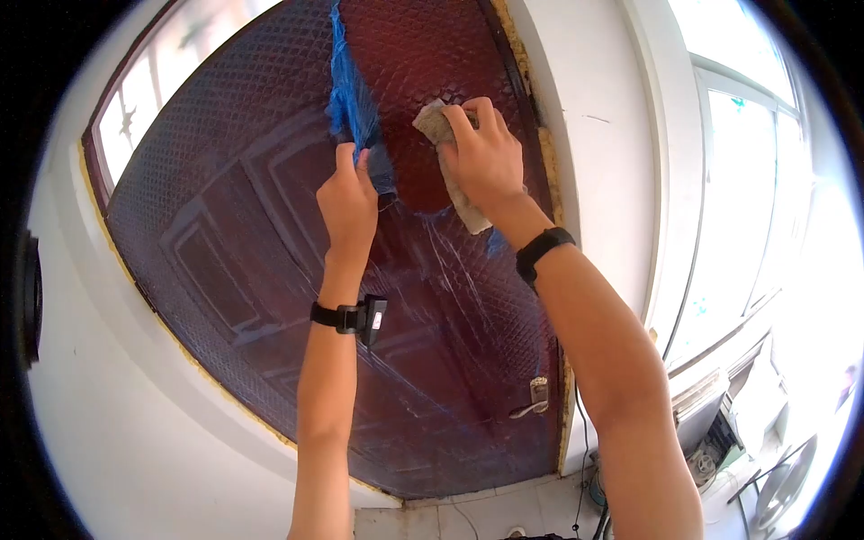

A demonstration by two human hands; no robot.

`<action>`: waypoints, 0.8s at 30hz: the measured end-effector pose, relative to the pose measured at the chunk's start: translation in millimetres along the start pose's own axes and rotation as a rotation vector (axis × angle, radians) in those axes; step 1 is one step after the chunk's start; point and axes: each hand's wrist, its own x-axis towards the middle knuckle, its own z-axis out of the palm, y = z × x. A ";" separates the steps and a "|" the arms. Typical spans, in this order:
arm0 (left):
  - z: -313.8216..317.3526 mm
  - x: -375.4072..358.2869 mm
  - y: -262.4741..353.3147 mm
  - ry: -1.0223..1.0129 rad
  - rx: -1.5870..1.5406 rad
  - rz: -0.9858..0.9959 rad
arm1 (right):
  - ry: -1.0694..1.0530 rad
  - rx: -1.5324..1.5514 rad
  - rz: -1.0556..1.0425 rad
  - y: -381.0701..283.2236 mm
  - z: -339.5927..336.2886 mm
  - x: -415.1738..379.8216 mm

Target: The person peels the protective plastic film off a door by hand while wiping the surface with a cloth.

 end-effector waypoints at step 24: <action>-30.7 -5.0 -2.6 -0.015 -0.210 -0.141 | -0.032 -0.010 0.004 1.5 -0.9 0.5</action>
